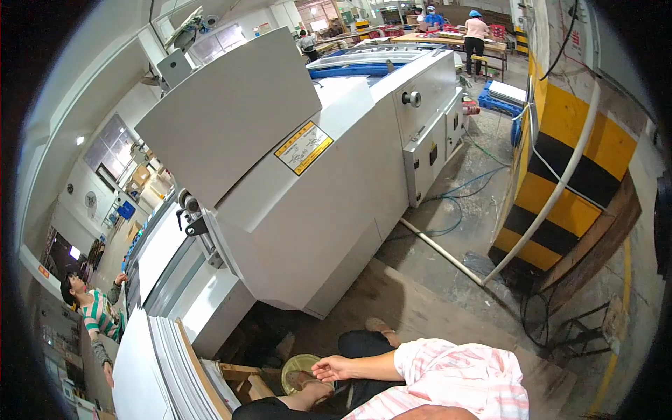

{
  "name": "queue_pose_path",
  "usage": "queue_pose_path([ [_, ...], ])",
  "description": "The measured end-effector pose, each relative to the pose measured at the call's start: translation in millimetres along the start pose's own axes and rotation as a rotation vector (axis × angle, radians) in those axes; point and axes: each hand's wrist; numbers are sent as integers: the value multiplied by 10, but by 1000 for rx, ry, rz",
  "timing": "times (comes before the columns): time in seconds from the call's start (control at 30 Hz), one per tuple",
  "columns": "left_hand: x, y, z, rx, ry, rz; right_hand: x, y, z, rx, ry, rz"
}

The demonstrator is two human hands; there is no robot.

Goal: Checking and aligning a stack of large white paper sheets.

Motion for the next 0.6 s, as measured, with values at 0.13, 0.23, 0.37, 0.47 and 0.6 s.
queue_pose_path([
  [0.13, -142, -29, 195, 89, 202, -210, -6, 97, 104, -16, -36, -7],
  [0.23, -118, -47, 350, 1, 197, 14, 96, 67, 118, 8, -73, 26],
  [0.37, -119, -19, 356, -45, 193, 97, 99, 36, 99, 8, -28, 25],
  [0.47, -233, -86, 402, -43, 286, 84, 40, -2, 75, 21, -61, 21],
  [0.6, -267, -88, 453, -53, 274, 36, 41, -9, 56, 36, -58, 3],
])
Point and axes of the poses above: each hand's wrist, its own z-axis towards the middle knuckle, its own x-axis out of the back of the hand, y = z × x, and after that the axes turned 8 degrees about x, right-handed
